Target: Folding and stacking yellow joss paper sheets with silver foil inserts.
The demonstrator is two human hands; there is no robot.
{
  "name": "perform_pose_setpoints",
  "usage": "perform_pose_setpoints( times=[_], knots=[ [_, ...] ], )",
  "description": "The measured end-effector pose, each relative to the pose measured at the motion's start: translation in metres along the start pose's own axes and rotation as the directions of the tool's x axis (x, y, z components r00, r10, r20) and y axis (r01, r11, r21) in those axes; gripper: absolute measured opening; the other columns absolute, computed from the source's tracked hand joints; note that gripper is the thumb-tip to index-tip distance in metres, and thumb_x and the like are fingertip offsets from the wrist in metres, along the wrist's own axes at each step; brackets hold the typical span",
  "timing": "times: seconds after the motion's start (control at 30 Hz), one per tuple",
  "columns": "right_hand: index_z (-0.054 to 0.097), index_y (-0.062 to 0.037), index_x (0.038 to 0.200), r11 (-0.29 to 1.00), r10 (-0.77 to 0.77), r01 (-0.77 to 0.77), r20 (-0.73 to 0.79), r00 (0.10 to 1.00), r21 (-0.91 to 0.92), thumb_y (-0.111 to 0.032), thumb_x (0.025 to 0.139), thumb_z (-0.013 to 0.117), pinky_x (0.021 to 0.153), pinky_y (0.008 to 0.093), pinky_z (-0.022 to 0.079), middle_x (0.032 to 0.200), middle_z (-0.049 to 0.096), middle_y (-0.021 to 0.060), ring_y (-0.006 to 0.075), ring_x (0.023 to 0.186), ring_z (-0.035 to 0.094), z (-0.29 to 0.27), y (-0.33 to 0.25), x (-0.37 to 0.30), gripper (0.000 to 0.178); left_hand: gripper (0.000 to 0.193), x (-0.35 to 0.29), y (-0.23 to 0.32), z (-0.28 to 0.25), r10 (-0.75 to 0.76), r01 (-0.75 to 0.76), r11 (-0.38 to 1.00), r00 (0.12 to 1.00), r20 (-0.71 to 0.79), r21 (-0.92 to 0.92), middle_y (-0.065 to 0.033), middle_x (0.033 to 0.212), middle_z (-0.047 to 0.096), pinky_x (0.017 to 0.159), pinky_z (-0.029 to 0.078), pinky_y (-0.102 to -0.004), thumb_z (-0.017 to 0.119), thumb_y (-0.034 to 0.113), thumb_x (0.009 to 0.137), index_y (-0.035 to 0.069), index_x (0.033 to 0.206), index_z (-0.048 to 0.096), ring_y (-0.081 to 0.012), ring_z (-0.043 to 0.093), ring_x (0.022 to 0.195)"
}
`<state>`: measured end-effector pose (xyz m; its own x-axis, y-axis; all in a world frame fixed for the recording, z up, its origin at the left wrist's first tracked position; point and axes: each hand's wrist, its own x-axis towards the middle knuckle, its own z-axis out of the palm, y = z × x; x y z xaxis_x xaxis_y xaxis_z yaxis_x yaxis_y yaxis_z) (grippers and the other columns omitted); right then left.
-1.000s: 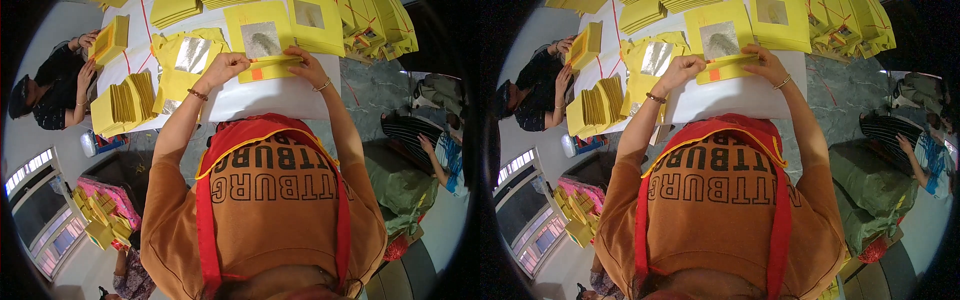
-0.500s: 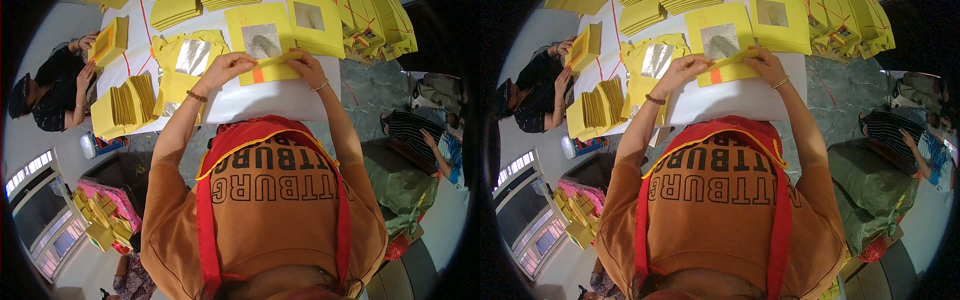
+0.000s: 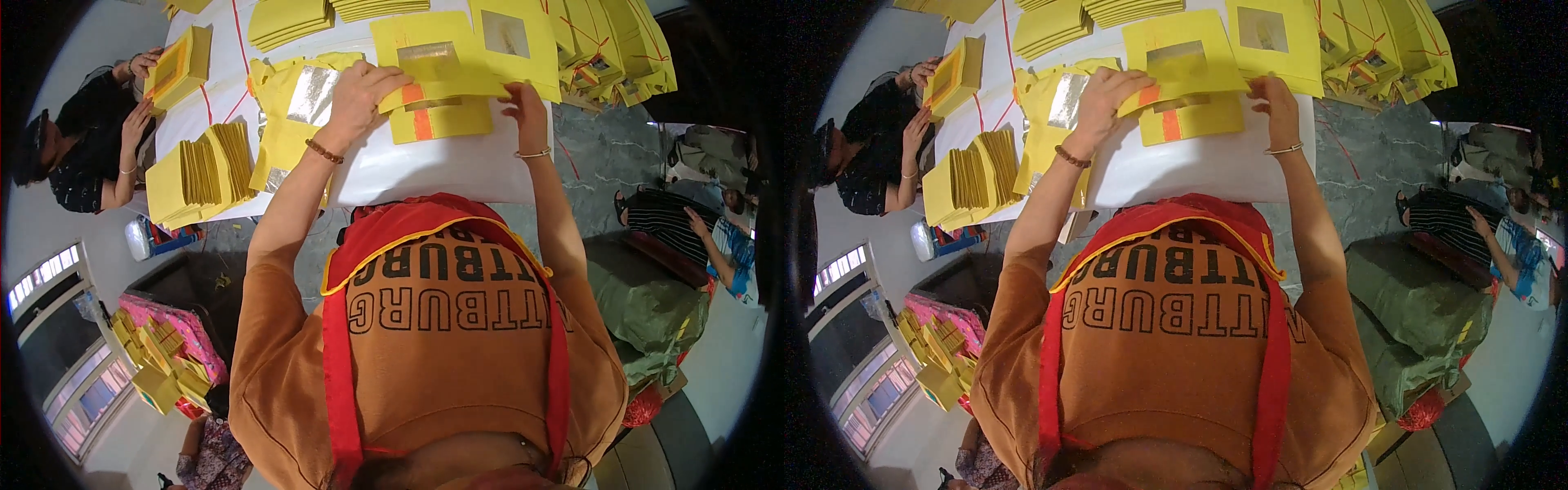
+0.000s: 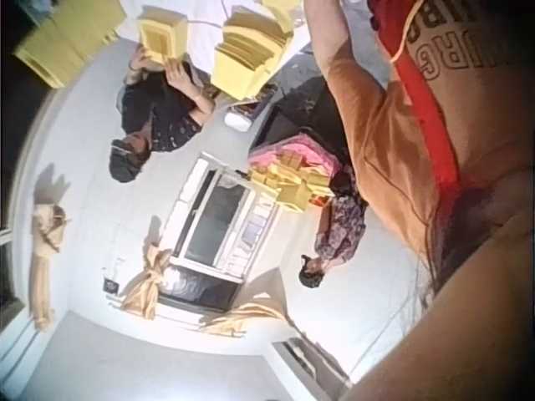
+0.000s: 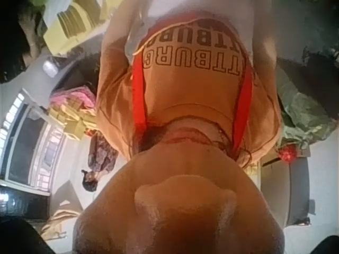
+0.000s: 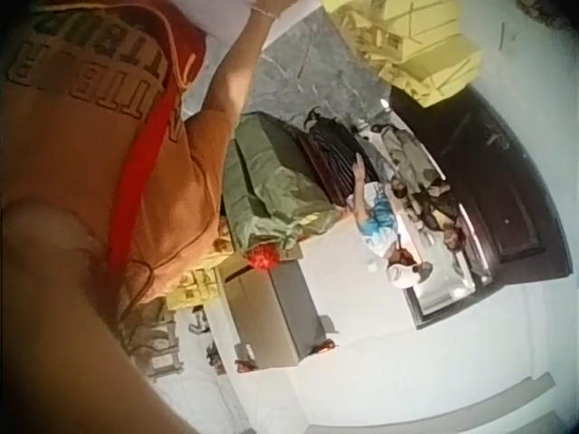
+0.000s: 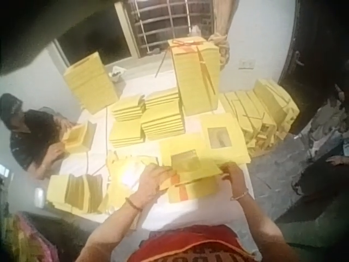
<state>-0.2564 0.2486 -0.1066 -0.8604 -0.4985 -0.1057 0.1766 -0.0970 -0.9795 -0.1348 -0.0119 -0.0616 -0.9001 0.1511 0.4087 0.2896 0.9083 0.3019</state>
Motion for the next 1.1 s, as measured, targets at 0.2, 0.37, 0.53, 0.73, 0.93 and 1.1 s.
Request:
perform_pose_setpoints(
  times=[0.2, 0.37, 0.53, 0.73, 0.93, 1.1],
  knots=[
    [0.046, 0.0005, 0.113, 0.599, 0.429, -0.552, 0.35, 0.833, 0.58, -0.044, 0.086, 0.039, 0.077, 0.0316, 0.047, 0.104, 0.056, 0.0094, 0.0196, 0.089, 0.057, 0.013, -0.032, -0.027, 0.053, 0.035, -0.008, 0.04, -0.012, 0.299, -0.277, 0.937, 0.951, -0.08, 0.214, 0.0023, 0.096, 0.057, 0.061, 0.037, -0.0278, 0.051, 0.009, 0.066, 0.019, 0.098, 0.057, -0.016, 0.046, 0.073],
    [0.046, -0.0008, 0.112, 0.853, 0.447, -0.478, 0.178, 0.877, 0.21, -0.016, 0.081, 0.056, 0.067, 0.0262, 0.049, 0.102, 0.055, 0.0078, 0.0142, 0.085, 0.057, -0.008, -0.023, -0.049, 0.036, 0.034, -0.025, 0.075, 0.003, 0.229, -0.23, 0.964, 0.973, 0.021, 0.134, -0.0014, 0.107, 0.05, 0.074, 0.035, -0.0309, 0.054, 0.013, 0.068, 0.018, 0.102, 0.055, -0.0182, 0.046, 0.09],
    [0.042, 0.0002, 0.115, 0.897, 0.336, -0.326, 0.017, 0.942, 0.297, -0.012, 0.082, 0.053, 0.069, 0.0273, 0.049, 0.102, 0.054, 0.0084, 0.0154, 0.086, 0.057, -0.062, -0.025, -0.085, 0.036, 0.056, -0.026, 0.073, 0.032, -0.107, 0.091, 0.986, 0.988, 0.115, 0.139, -0.0103, 0.126, 0.032, 0.088, 0.026, -0.0478, 0.062, 0.023, 0.07, 0.021, 0.122, 0.041, -0.0313, 0.031, 0.114],
    [0.042, 0.0009, 0.115, 0.894, 0.324, -0.288, -0.05, 0.945, 0.344, -0.01, 0.082, 0.051, 0.071, 0.0282, 0.048, 0.103, 0.054, 0.0089, 0.0166, 0.086, 0.057, -0.104, 0.0, -0.128, 0.035, 0.057, -0.029, 0.058, 0.054, -0.118, 0.075, 0.96, 0.982, 0.149, 0.268, -0.0112, 0.128, 0.031, 0.084, 0.032, -0.0516, 0.061, 0.026, 0.072, 0.029, 0.124, 0.038, -0.0357, 0.029, 0.115],
    [0.047, -0.0008, 0.111, 0.843, 0.414, -0.343, -0.094, 0.905, 0.415, -0.011, 0.082, 0.053, 0.072, 0.0277, 0.048, 0.1, 0.057, 0.0079, 0.0159, 0.085, 0.058, -0.099, 0.011, -0.156, 0.032, 0.06, -0.023, 0.037, 0.05, -0.079, 0.037, 0.976, 0.977, 0.196, 0.213, -0.0121, 0.127, 0.033, 0.082, 0.041, -0.0454, 0.061, 0.021, 0.071, 0.028, 0.125, 0.037, -0.0378, 0.031, 0.115],
    [0.048, -0.0011, 0.109, 0.825, 0.502, -0.447, -0.085, 0.861, 0.345, -0.012, 0.081, 0.054, 0.069, 0.0261, 0.047, 0.097, 0.057, 0.0062, 0.0137, 0.082, 0.057, -0.09, 0.012, -0.156, 0.03, 0.066, -0.018, 0.024, 0.056, -0.037, 0.006, 0.98, 0.987, 0.155, 0.196, -0.0107, 0.127, 0.033, 0.071, 0.046, -0.0444, 0.065, 0.022, 0.067, 0.032, 0.125, 0.036, -0.0358, 0.031, 0.116]
  ],
)
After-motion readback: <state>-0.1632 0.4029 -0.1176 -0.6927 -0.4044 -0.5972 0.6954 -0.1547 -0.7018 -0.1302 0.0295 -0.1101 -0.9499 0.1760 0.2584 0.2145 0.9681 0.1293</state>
